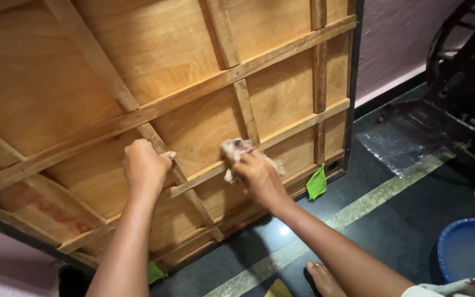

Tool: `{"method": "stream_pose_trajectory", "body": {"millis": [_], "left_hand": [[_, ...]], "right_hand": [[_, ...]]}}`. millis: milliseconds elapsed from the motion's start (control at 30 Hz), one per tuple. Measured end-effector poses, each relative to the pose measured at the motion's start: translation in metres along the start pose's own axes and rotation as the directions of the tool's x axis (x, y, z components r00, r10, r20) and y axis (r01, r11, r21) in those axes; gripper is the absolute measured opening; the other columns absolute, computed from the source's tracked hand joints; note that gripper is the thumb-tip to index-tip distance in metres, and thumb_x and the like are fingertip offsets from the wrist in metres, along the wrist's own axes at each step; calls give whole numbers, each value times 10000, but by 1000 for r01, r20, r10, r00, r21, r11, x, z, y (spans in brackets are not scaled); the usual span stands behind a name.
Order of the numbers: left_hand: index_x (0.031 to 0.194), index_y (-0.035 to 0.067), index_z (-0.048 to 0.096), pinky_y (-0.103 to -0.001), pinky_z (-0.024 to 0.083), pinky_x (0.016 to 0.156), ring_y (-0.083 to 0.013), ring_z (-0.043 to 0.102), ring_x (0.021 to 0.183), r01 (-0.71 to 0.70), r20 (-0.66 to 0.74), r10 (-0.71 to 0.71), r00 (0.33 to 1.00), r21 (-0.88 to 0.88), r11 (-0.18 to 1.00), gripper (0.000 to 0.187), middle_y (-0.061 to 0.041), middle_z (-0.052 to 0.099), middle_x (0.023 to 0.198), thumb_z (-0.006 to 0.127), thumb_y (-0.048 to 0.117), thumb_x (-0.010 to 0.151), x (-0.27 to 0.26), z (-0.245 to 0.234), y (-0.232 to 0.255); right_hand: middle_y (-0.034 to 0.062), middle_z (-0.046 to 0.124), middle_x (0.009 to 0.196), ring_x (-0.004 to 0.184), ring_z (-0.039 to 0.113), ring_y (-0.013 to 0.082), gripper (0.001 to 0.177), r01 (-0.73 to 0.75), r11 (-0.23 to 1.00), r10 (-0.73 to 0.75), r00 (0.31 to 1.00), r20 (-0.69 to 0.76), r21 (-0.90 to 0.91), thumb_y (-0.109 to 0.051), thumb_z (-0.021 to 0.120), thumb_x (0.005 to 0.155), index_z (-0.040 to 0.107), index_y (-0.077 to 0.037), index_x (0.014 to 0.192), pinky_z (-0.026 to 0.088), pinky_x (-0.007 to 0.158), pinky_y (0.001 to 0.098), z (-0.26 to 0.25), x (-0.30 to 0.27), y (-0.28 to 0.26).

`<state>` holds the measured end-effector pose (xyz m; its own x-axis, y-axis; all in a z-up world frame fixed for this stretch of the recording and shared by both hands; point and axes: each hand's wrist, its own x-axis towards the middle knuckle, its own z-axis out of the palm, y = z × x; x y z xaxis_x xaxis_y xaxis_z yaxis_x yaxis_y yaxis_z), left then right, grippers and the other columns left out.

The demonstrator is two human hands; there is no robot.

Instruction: The person wipes the wooden underside and support slats of a board using a cloth, reaching into various grid sections to clean different parts of the surface.

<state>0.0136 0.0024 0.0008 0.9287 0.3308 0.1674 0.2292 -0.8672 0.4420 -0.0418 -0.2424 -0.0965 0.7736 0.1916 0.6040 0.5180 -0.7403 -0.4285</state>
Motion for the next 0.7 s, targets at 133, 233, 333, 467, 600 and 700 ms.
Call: {"method": "stream_pose_trajectory", "body": {"millis": [133,233,333,467,600,700], "left_hand": [[855,-48,724,-518,570,790,-456,709,925,50,27,-51,998,36,998,422,-286,717,966,938,295,733,2,2,3],[846,-51,719,-516,569,782,-454,709,909,61,27,-62,998,35,998,431,-285,715,954,941,300,731,1,-1,3],[834,-50,714,-513,567,780,-450,713,887,14,31,-14,999,12,1000,431,-283,721,927,940,302,731,1,-3,-2],[792,-62,700,-517,563,763,-465,704,867,-25,30,24,999,26,999,465,-293,707,908,954,320,714,5,-1,-6],[791,-47,700,-519,559,749,-472,698,864,-39,-8,39,999,-23,999,438,-293,700,903,959,292,691,4,-1,-9],[793,-61,693,-523,562,748,-477,698,874,-39,-5,39,999,-15,999,461,-310,696,899,961,302,696,4,0,-8]], "right_hand": [[147,612,1216,1135,575,390,634,126,990,-127,992,12,69,-5,780,474,672,-69,1096,520,890,449,-9,-8,5],[123,596,1309,1191,582,356,528,92,994,-94,995,-27,-61,54,760,618,674,-106,1114,523,901,435,-18,0,13],[166,591,1273,1182,554,396,660,-118,993,108,956,-274,-19,109,699,612,676,-62,1250,514,916,447,-15,4,12],[135,632,1221,1129,571,372,475,-167,983,140,949,-281,-75,91,737,703,678,-66,1147,503,952,460,4,11,7],[152,643,1165,1108,574,377,443,-158,984,133,960,-247,-84,98,688,660,673,-31,1083,499,955,464,29,7,-21],[176,625,1189,1159,571,384,417,43,998,-38,990,-137,34,67,658,708,663,-12,1117,500,979,461,47,5,-53]]}}
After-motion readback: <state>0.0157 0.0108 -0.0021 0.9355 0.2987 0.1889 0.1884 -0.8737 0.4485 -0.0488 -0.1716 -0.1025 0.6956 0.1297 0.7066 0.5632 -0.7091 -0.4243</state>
